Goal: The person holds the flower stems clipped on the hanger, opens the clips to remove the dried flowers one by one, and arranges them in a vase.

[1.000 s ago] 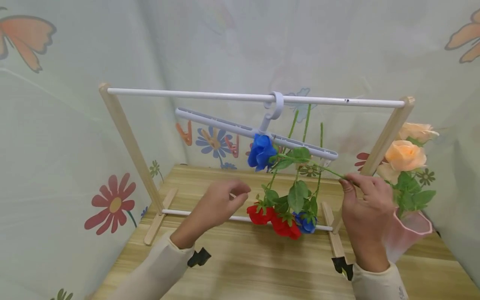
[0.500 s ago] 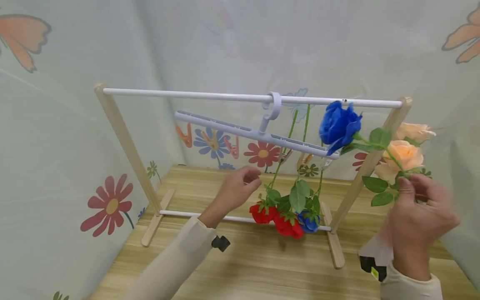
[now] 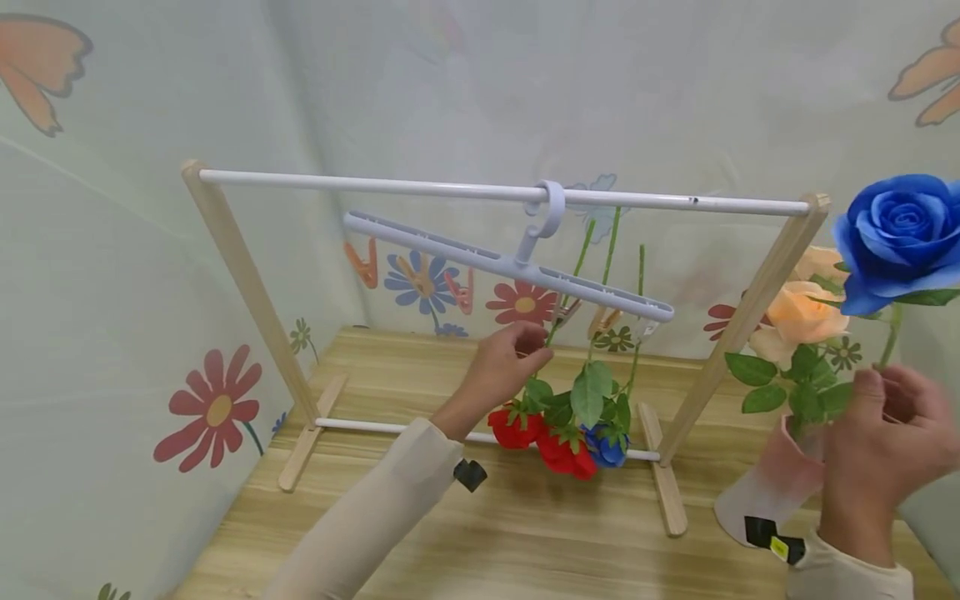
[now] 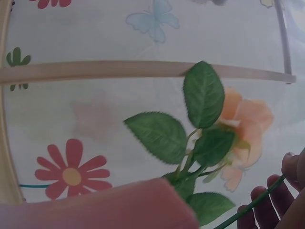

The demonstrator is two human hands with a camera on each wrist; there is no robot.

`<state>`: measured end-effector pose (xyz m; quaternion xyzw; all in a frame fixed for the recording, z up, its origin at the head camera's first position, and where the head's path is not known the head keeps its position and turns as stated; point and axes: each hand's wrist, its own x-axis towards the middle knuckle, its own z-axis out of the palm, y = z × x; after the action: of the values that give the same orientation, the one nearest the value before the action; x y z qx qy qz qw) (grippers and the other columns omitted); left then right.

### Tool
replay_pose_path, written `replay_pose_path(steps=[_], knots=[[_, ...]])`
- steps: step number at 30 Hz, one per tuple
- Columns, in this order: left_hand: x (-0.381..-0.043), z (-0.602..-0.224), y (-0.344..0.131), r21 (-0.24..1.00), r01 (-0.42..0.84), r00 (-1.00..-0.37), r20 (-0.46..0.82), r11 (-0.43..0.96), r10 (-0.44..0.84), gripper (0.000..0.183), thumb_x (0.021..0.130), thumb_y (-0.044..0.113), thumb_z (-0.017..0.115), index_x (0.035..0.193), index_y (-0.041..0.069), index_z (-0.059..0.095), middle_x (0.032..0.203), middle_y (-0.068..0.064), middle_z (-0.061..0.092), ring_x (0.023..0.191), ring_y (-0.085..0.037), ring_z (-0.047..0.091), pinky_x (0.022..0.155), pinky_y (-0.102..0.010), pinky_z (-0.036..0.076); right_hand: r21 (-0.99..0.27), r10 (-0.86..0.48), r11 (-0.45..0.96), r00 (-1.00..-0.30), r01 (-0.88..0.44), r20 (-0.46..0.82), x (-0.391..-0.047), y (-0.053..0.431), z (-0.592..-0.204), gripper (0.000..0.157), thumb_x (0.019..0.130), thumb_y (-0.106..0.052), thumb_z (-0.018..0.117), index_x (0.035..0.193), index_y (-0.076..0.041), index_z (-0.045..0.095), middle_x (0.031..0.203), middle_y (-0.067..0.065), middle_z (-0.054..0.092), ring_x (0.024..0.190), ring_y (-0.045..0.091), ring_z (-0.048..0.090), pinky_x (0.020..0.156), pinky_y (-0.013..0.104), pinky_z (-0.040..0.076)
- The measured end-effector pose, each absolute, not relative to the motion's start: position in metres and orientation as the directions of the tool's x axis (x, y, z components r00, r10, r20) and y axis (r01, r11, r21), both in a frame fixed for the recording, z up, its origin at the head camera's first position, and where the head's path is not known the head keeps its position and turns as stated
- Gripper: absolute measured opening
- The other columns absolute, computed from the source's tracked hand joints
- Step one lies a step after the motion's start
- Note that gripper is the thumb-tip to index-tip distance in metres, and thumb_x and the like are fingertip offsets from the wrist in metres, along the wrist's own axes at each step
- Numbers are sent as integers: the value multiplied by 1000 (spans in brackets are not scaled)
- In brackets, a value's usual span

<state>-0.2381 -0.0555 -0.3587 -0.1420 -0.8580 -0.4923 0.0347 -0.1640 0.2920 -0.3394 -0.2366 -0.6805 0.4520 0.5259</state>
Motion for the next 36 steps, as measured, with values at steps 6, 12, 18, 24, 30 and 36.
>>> replay_pose_path(steps=[6,12,18,24,30,36], knots=[[-240,-357,-53,842,284,-957,218,459,192,29,97,24,69,123,12,66,118,-6,72,106,-23,68,93,-37,59,-881,816,472,-366,-29,448,-169,300,-357,14,101,-32,61,110,-35,71,86,-38,46,82,-18,45,78,10,36],[-241,-357,-54,842,272,-960,206,465,189,24,97,22,69,119,13,67,112,-5,74,99,-21,68,87,-35,60,-883,824,466,-390,56,410,-171,308,-373,18,102,-30,58,116,-32,70,87,-39,43,81,-19,42,78,10,34],[-242,-360,-53,847,277,-957,199,453,214,23,96,22,70,118,14,67,108,-5,75,94,-18,69,80,-30,60,-867,828,486,-377,112,416,-169,316,-383,24,99,-27,60,114,-15,75,77,-41,37,74,-21,36,78,9,30],[-241,-360,-54,854,282,-953,198,437,230,21,97,20,70,116,13,67,106,-7,75,90,-18,71,73,-29,61,-805,791,553,-438,215,427,-166,320,-388,35,100,-23,55,118,3,72,94,5,68,104,27,62,108,44,37],[-241,-358,-55,856,281,-952,189,434,243,23,97,20,70,118,12,67,107,-8,75,88,-18,71,70,-28,62,-799,802,507,-517,324,300,-150,316,-381,47,101,-24,45,136,3,60,135,28,58,130,46,48,115,58,30],[-242,-358,-56,859,270,-953,175,434,247,25,97,22,70,119,12,67,107,-6,74,89,-17,71,71,-28,62,-885,875,409,-372,222,311,-130,291,-364,43,100,-32,49,138,-18,60,122,-20,55,115,-4,44,108,26,35]])
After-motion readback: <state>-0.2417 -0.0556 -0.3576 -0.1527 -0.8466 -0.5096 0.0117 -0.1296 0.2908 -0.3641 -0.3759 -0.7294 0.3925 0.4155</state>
